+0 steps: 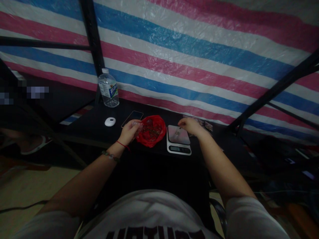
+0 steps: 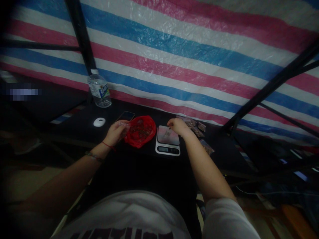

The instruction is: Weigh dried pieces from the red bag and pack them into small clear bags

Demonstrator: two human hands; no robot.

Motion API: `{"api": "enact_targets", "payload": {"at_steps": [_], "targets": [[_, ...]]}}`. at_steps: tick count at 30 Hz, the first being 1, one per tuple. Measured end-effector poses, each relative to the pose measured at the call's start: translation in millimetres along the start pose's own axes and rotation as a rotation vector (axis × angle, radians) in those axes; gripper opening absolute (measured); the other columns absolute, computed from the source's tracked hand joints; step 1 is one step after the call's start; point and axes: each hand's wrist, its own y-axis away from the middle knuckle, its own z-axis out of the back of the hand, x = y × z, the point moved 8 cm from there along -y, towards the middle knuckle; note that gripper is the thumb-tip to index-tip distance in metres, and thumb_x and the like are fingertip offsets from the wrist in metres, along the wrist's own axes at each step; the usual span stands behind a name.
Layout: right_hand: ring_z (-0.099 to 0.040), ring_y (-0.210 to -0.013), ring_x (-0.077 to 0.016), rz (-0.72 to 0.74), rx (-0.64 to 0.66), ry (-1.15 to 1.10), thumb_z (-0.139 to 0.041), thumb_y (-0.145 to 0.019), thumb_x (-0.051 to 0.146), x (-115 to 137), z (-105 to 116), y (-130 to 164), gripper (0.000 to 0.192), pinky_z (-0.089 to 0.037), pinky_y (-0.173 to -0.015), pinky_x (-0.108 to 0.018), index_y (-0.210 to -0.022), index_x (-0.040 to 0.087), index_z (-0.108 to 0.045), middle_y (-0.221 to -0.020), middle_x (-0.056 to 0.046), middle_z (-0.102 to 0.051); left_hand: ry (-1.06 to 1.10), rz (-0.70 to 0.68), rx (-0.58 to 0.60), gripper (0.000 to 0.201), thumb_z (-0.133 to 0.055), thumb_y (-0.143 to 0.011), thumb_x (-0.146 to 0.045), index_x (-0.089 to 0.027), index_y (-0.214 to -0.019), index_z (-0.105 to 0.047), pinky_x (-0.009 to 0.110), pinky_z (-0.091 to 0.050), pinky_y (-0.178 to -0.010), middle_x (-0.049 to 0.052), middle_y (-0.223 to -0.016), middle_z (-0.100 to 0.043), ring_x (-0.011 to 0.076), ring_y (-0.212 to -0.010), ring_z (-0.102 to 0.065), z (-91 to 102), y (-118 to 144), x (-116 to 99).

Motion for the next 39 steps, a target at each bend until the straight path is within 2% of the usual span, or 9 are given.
{"api": "enact_targets", "payload": {"at_steps": [4,7,11,15,18,21,34,39], "targets": [[-0.066,-0.091,-0.0187,0.02,-0.039,0.058,-0.056,-0.079,0.009,10,4,0,0.026,-0.048,-0.084,-0.026,-0.098,0.017,-0.072,-0.098,-0.008,-0.072,0.006,0.003,-0.002,0.034,-0.068,-0.07,-0.039,-0.015,-0.094,-0.064,0.018,-0.034,-0.039,0.002,-0.067,-0.062,0.0086,-0.045,-0.05,2.2,-2,3],[-0.065,-0.095,-0.019,0.129,-0.072,0.023,-0.055,-0.08,0.009,39,0,-3,0.027,-0.046,-0.087,-0.027,-0.099,0.017,-0.072,-0.102,-0.008,-0.071,0.004,-0.004,-0.006,0.033,-0.068,-0.07,-0.038,-0.015,-0.094,-0.064,0.019,-0.036,-0.041,0.002,-0.069,-0.063,0.0091,-0.047,-0.052,2.8,-3,4],[-0.065,-0.094,-0.017,0.321,0.071,-0.065,-0.057,-0.079,0.009,91,-35,-17,0.028,-0.045,-0.085,-0.024,-0.101,0.019,-0.072,-0.103,-0.005,-0.071,0.019,-0.004,0.008,0.032,-0.068,-0.071,-0.037,-0.016,-0.094,-0.064,0.019,-0.036,-0.042,0.002,-0.069,-0.064,0.0098,-0.048,-0.053,-0.3,-1,3],[-0.064,-0.099,-0.019,0.401,0.236,0.012,-0.058,-0.077,0.008,117,-77,-36,0.033,-0.045,-0.087,-0.025,-0.107,0.017,-0.07,-0.108,-0.008,-0.07,0.033,-0.005,0.02,0.03,-0.068,-0.07,-0.036,-0.016,-0.092,-0.064,0.019,-0.034,-0.041,0.002,-0.066,-0.063,0.0092,-0.046,-0.051,-3.7,2,-2],[-0.064,-0.099,-0.0193,0.407,0.296,0.057,-0.057,-0.076,0.006,119,-95,-47,0.039,-0.045,-0.085,-0.023,-0.111,0.017,-0.068,-0.11,-0.009,-0.069,0.01,-0.018,0.023,0.03,-0.068,-0.07,-0.036,-0.016,-0.092,-0.064,0.019,-0.033,-0.039,0.002,-0.065,-0.062,0.0086,-0.044,-0.049,-4.6,4,-6],[-0.064,-0.098,-0.019,0.405,0.316,0.066,-0.059,-0.074,0.006,118,-101,-53,0.04,-0.046,-0.082,-0.022,-0.111,0.017,-0.068,-0.11,-0.009,-0.069,-0.015,-0.045,0.02,0.031,-0.067,-0.071,-0.037,-0.016,-0.092,-0.064,0.019,-0.035,-0.04,0.003,-0.068,-0.063,0.0094,-0.047,-0.052,-4.1,3,-7],[-0.064,-0.078,-0.0136,0.334,0.303,0.047,-0.059,-0.075,0.011,113,-97,-60,0.023,-0.042,-0.067,-0.019,-0.093,0.015,-0.072,-0.09,-0.005,-0.072,-0.003,-0.021,0.042,0.031,-0.067,-0.072,-0.038,-0.015,-0.093,-0.062,0.018,-0.029,-0.036,-0.003,-0.057,-0.055,0.0065,-0.039,-0.042,-5.4,2,-4],[-0.064,-0.085,-0.0149,0.346,0.285,0.036,-0.062,-0.076,0.013,112,-99,-63,0.028,-0.043,-0.073,-0.019,-0.102,0.016,-0.07,-0.099,-0.006,-0.071,-0.031,-0.049,0.045,0.032,-0.066,-0.073,-0.037,-0.014,-0.095,-0.061,0.018,-0.032,-0.039,-0.002,-0.061,-0.057,0.0064,-0.042,-0.045,-3.9,0,-2]]}}
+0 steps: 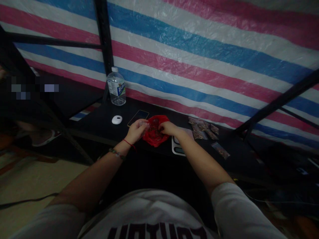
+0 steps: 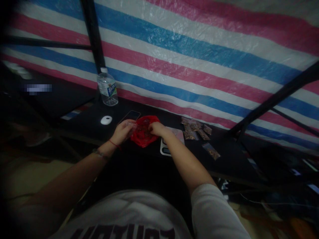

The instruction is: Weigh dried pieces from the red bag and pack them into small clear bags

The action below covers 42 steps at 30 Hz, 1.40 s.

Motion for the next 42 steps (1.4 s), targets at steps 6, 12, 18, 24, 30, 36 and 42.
{"api": "enact_targets", "payload": {"at_steps": [6,12,18,24,30,36,42], "targets": [[-0.063,-0.091,-0.0169,0.021,0.005,0.044,-0.063,-0.074,0.014,1,-5,-6,0.031,-0.044,-0.079,-0.021,-0.105,0.017,-0.071,-0.104,-0.007,-0.07,0.016,0.032,0.006,0.033,-0.065,-0.073,-0.037,-0.014,-0.095,-0.06,0.018,-0.028,-0.037,-0.003,-0.059,-0.057,0.0057,-0.039,-0.042,-2.0,3,-1],[-0.063,-0.085,-0.0152,-0.009,-0.001,0.03,-0.06,-0.075,0.014,-1,-7,-8,0.027,-0.043,-0.073,-0.02,-0.099,0.017,-0.073,-0.098,-0.005,-0.072,0.016,0.017,0.009,0.032,-0.065,-0.074,-0.038,-0.015,-0.096,-0.06,0.019,-0.032,-0.04,-0.002,-0.061,-0.058,0.0071,-0.042,-0.045,-1.5,2,-2],[-0.064,-0.081,-0.0144,-0.066,0.007,0.004,-0.058,-0.075,0.012,-3,-3,-3,0.03,-0.042,-0.067,-0.019,-0.101,0.016,-0.072,-0.097,-0.005,-0.073,-0.037,0.002,-0.001,0.033,-0.064,-0.075,-0.039,-0.014,-0.096,-0.062,0.019,-0.031,-0.039,0.0,-0.064,-0.06,0.0068,-0.042,-0.045,1.2,0,1],[-0.064,-0.078,-0.015,-0.046,0.027,0.038,-0.056,-0.074,0.012,-1,-4,-5,0.029,-0.041,-0.065,-0.02,-0.097,0.015,-0.073,-0.091,-0.006,-0.073,-0.041,-0.005,0.0,0.035,-0.064,-0.074,-0.04,-0.014,-0.097,-0.062,0.019,-0.033,-0.042,0.001,-0.07,-0.062,0.0075,-0.046,-0.047,2.0,-1,2],[-0.063,-0.073,-0.015,-0.053,0.03,0.065,-0.058,-0.073,0.014,-5,-8,-9,0.027,-0.039,-0.06,-0.021,-0.094,0.014,-0.074,-0.086,-0.007,-0.073,-0.097,-0.031,-0.021,0.033,-0.065,-0.073,-0.039,-0.014,-0.093,-0.064,0.021,-0.038,-0.048,0.002,-0.069,-0.063,0.0106,-0.053,-0.053,1.8,0,-4],[-0.063,-0.073,-0.0144,-0.056,-0.001,0.056,-0.056,-0.073,0.012,-7,-5,-6,0.026,-0.041,-0.062,-0.02,-0.092,0.013,-0.074,-0.086,-0.007,-0.073,-0.097,-0.033,0.003,0.034,-0.065,-0.072,-0.04,-0.014,-0.095,-0.063,0.022,-0.039,-0.049,0.003,-0.074,-0.064,0.0108,-0.055,-0.054,-3.1,3,-4],[-0.063,-0.082,-0.0138,-0.055,-0.13,-0.062,-0.055,-0.075,0.009,-11,9,6,0.026,-0.043,-0.073,-0.018,-0.093,0.014,-0.073,-0.095,-0.006,-0.073,-0.019,0.018,0.024,0.034,-0.065,-0.072,-0.04,-0.015,-0.095,-0.061,0.02,-0.034,-0.043,-0.001,-0.065,-0.06,0.0085,-0.046,-0.048,-5.8,4,-1]]}}
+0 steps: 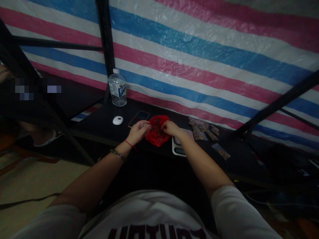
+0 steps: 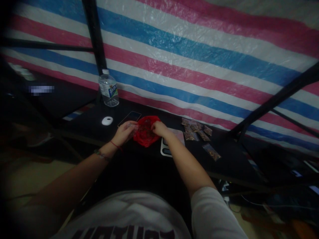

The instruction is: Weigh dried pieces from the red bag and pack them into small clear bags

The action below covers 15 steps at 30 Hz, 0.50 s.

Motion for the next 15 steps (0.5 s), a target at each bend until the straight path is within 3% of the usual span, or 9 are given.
{"api": "enact_targets", "payload": {"at_steps": [8,15], "targets": [[-0.064,-0.083,-0.0131,-0.057,-0.033,-0.06,-0.056,-0.076,0.007,-5,3,7,0.029,-0.044,-0.072,-0.018,-0.099,0.016,-0.07,-0.098,-0.004,-0.072,-0.037,-0.015,-0.008,0.033,-0.065,-0.073,-0.04,-0.015,-0.094,-0.061,0.02,-0.032,-0.042,-0.001,-0.062,-0.058,0.0078,-0.044,-0.046,-0.7,2,-4],[-0.064,-0.087,-0.0148,-0.01,0.092,0.004,-0.057,-0.076,0.009,-1,-11,2,0.031,-0.044,-0.075,-0.018,-0.103,0.015,-0.071,-0.102,-0.007,-0.072,-0.106,-0.062,-0.02,0.035,-0.064,-0.074,-0.041,-0.014,-0.095,-0.063,0.021,-0.038,-0.048,0.001,-0.069,-0.062,0.0102,-0.053,-0.052,3.0,-1,-3]]}}
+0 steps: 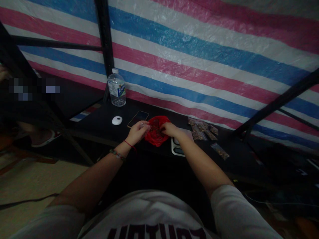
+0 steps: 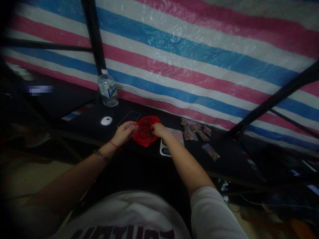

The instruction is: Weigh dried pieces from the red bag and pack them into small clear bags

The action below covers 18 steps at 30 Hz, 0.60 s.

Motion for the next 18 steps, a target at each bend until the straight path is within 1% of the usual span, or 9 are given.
{"api": "enact_targets", "payload": {"at_steps": [4,7,11,14,18], "targets": [[-0.064,-0.086,-0.0148,0.008,0.009,0.034,-0.056,-0.077,0.011,3,0,-5,0.032,-0.044,-0.074,-0.019,-0.105,0.015,-0.07,-0.102,-0.007,-0.072,-0.002,-0.006,0.007,0.033,-0.063,-0.074,-0.041,-0.014,-0.094,-0.063,0.022,-0.039,-0.048,0.001,-0.07,-0.062,0.0098,-0.053,-0.052,-0.6,0,0],[-0.064,-0.085,-0.0149,-0.018,0.016,0.062,-0.056,-0.078,0.013,3,2,-8,0.03,-0.043,-0.073,-0.019,-0.104,0.015,-0.071,-0.1,-0.008,-0.072,-0.005,-0.011,0.004,0.032,-0.064,-0.074,-0.04,-0.015,-0.093,-0.064,0.022,-0.04,-0.049,0.001,-0.068,-0.062,0.0104,-0.053,-0.052,-1.1,0,-1],[-0.063,-0.079,-0.0142,-0.022,0.044,0.077,-0.057,-0.077,0.014,3,2,-12,0.027,-0.042,-0.068,-0.019,-0.099,0.016,-0.073,-0.094,-0.006,-0.073,-0.018,-0.029,0.002,0.031,-0.066,-0.071,-0.039,-0.016,-0.092,-0.065,0.023,-0.042,-0.052,0.002,-0.07,-0.064,0.0123,-0.058,-0.056,-1.9,1,-2],[-0.063,-0.078,-0.0136,-0.03,0.036,0.072,-0.058,-0.077,0.014,0,2,-14,0.026,-0.042,-0.066,-0.019,-0.099,0.016,-0.073,-0.093,-0.005,-0.073,-0.001,-0.016,0.015,0.031,-0.065,-0.072,-0.039,-0.016,-0.093,-0.065,0.023,-0.043,-0.052,0.002,-0.071,-0.065,0.0129,-0.059,-0.057,-3.4,1,-2],[-0.063,-0.077,-0.0138,-0.035,0.021,0.076,-0.059,-0.077,0.016,-1,2,-15,0.025,-0.041,-0.065,-0.019,-0.097,0.017,-0.073,-0.092,-0.005,-0.073,0.001,-0.013,0.002,0.03,-0.066,-0.071,-0.038,-0.016,-0.091,-0.066,0.024,-0.044,-0.054,0.002,-0.072,-0.065,0.0139,-0.061,-0.058,-2.2,1,-2]]}}
